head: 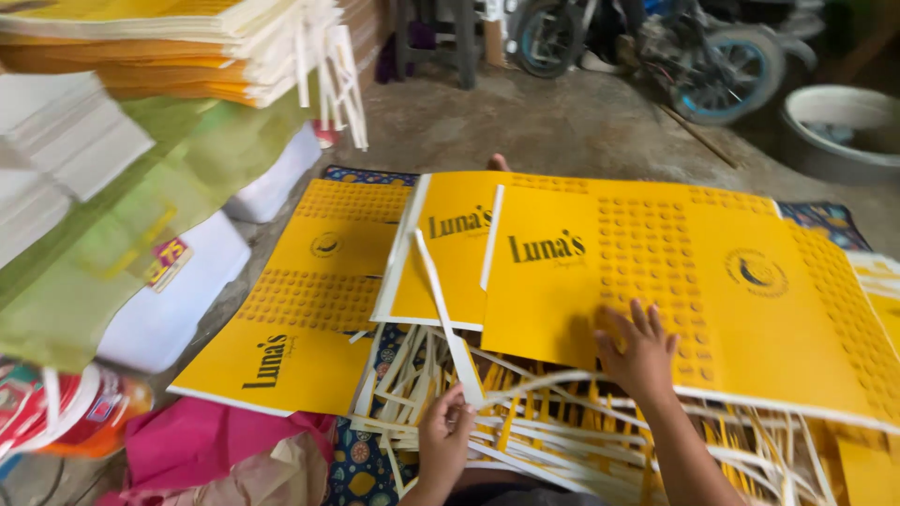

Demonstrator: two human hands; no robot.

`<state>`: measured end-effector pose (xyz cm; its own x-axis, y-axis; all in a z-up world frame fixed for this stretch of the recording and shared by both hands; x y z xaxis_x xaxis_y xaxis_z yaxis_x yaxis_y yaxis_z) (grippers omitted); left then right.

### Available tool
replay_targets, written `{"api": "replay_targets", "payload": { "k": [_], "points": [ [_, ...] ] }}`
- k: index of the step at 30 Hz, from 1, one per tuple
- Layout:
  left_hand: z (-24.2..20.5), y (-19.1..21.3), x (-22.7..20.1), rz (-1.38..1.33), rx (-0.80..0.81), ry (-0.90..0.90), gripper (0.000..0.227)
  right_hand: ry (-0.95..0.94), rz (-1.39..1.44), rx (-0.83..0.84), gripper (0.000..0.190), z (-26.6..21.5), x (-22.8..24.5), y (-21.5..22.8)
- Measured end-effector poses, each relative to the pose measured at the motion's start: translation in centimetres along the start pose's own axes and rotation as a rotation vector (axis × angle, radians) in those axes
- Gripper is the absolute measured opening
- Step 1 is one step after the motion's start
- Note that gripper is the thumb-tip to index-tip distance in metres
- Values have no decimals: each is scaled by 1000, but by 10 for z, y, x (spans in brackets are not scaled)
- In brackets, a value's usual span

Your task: Separate thin white strips from the edges of yellow printed paper templates and stack the templates.

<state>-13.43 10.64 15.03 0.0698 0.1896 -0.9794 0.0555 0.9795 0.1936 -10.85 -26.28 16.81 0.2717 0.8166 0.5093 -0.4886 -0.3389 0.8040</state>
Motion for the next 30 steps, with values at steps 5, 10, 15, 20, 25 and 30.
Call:
{"api": "replay_targets", "payload": {
  "k": [5, 10, 15, 20, 25, 30],
  "points": [
    [6, -9, 51, -65, -23, -111, 41, -12, -220, -29, 60, -21, -16, -6],
    [7, -16, 46, -85, -6, -280, 32, 85, -129, 190, 72, -29, -8, -4],
    [5, -35, -8, -57, 64, -458, 29, 64, -95, 326, 89, -33, 7, 20],
    [2, -55, -27, -92, 148, -622, 27, 114, -174, 432, 109, -35, -6, 4],
    [-9, -74, -47, 43, 186, -833, 28, 202, -286, 113, 102, -41, -15, -8],
    [2, -81, -44, 98, 185, -800, 29, 214, -41, 51, 108, -42, -7, 17]
  ]
}}
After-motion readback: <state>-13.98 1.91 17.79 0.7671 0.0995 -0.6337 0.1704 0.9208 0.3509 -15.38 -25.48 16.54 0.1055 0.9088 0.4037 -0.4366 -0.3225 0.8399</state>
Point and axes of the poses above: each hand's wrist, its own z-axis towards the middle knuckle, its own y-axis out of the back of the hand, x = y × z, the point moved 4 cm from there along z, towards the middle knuckle, and after that the axes turned 6 degrees about -y, right-handed, at the moved point
